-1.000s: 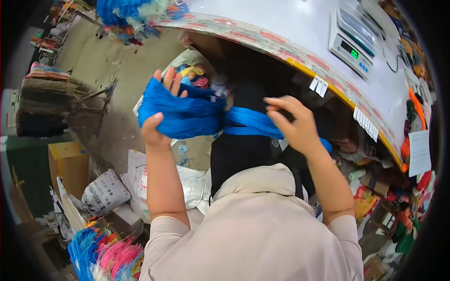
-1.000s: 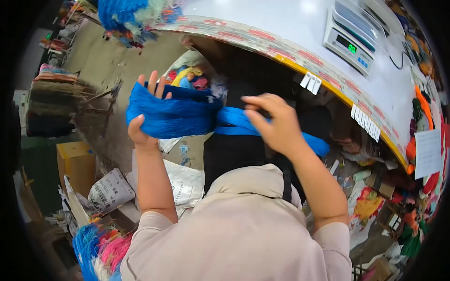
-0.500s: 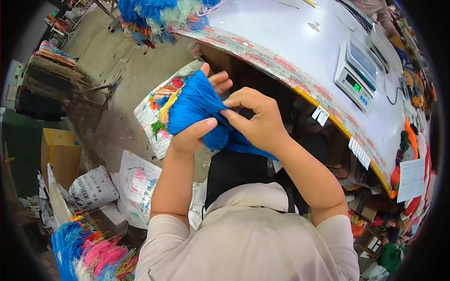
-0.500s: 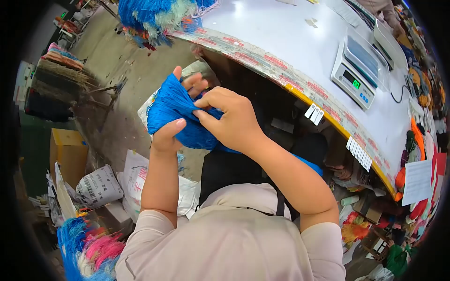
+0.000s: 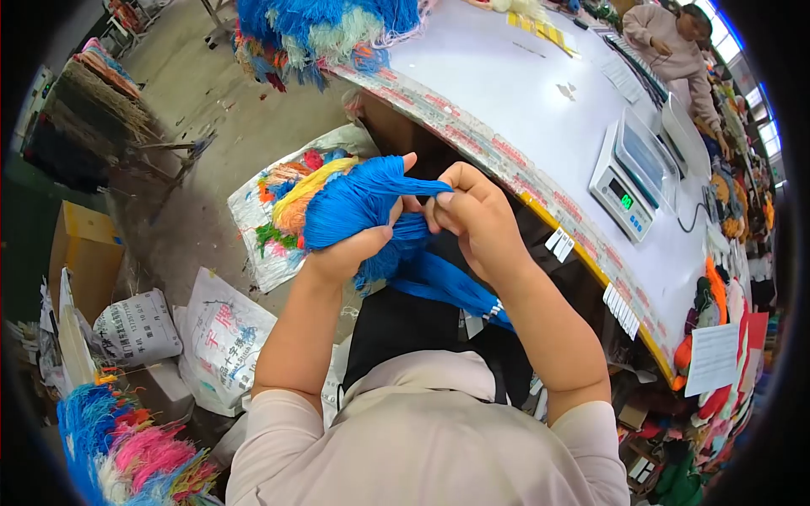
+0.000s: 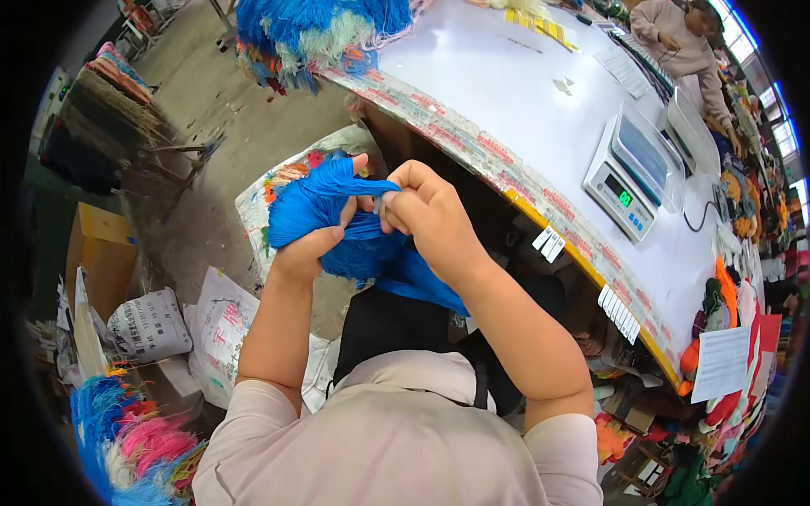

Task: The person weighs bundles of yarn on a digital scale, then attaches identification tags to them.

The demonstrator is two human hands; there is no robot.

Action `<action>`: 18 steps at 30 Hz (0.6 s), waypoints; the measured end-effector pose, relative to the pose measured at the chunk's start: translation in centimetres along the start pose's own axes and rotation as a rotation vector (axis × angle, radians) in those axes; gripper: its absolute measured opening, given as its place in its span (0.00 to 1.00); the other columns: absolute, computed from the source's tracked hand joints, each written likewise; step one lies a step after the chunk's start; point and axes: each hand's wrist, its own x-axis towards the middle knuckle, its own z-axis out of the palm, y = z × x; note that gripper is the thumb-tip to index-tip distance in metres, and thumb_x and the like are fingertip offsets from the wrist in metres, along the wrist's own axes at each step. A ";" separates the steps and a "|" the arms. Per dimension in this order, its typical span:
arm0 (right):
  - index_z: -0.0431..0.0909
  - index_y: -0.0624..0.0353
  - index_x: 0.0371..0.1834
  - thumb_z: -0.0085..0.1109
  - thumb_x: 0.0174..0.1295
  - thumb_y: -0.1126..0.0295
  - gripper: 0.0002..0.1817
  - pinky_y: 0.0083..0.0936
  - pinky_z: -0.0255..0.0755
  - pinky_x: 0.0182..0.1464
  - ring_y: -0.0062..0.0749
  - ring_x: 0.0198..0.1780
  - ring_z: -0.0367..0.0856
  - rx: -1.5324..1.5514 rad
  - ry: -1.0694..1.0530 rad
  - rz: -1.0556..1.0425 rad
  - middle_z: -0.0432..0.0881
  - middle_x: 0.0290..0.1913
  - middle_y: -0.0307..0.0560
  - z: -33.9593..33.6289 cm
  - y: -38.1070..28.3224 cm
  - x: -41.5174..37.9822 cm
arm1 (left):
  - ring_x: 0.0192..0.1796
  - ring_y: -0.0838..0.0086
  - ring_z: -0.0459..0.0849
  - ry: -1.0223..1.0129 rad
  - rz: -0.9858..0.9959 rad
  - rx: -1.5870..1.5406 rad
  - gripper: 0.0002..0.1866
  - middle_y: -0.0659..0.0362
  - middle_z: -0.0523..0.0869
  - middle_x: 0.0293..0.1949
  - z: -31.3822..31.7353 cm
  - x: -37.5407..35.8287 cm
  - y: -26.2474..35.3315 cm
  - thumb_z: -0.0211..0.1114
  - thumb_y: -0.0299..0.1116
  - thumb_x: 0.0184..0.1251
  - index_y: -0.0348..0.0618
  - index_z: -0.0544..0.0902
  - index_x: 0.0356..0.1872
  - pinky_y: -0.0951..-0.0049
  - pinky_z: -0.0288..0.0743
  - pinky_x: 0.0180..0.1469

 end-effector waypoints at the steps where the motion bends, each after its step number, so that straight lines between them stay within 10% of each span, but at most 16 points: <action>1: 0.73 0.61 0.35 0.54 0.59 0.76 0.03 0.19 0.65 0.39 0.20 0.34 0.72 -0.211 -0.030 0.039 0.76 0.31 0.39 0.2 -1.1 -0.1 | 0.38 0.77 0.74 0.058 -0.047 -0.153 0.39 0.62 0.75 0.36 0.3 0.0 0.1 0.57 0.22 0.48 0.31 0.64 0.69 0.73 0.68 0.53; 8: 0.81 0.63 0.37 0.59 0.63 0.62 0.13 0.16 0.70 0.34 0.17 0.29 0.74 -0.383 -0.190 0.163 0.83 0.31 0.41 -1.5 -7.5 1.0 | 0.12 0.82 0.67 -0.182 -0.326 -0.688 0.35 0.56 0.77 0.34 -1.4 -0.3 -0.4 0.61 0.27 0.54 0.32 0.64 0.67 0.75 0.68 0.24; 11: 0.77 0.65 0.45 0.51 0.67 0.69 0.11 0.17 0.53 0.20 0.16 0.16 0.58 0.011 -0.097 -0.055 0.59 0.16 0.30 -7.3 -14.4 2.4 | 0.10 0.84 0.65 -0.170 -0.382 -0.922 0.28 0.61 0.73 0.21 -4.5 -2.8 -1.3 0.60 0.26 0.57 0.31 0.67 0.60 0.75 0.59 0.15; 14: 0.73 0.62 0.53 0.50 0.71 0.67 0.14 0.15 0.48 0.19 0.13 0.17 0.50 0.110 -0.074 -0.315 0.53 0.19 0.27 -15.2 -25.0 2.0 | 0.11 0.83 0.64 -0.036 -0.312 -1.017 0.10 0.68 0.69 0.20 -11.8 -8.4 -5.2 0.59 0.37 0.67 0.44 0.70 0.36 0.77 0.58 0.18; 18: 0.69 0.68 0.56 0.37 0.77 0.67 0.16 0.14 0.47 0.15 0.13 0.14 0.47 -0.061 0.021 -0.401 0.53 0.17 0.29 -27.8 -42.9 -1.1 | 0.13 0.82 0.65 0.189 -0.310 -1.102 0.16 0.68 0.66 0.19 -18.6 -13.7 -7.0 0.52 0.48 0.73 0.47 0.68 0.33 0.73 0.61 0.24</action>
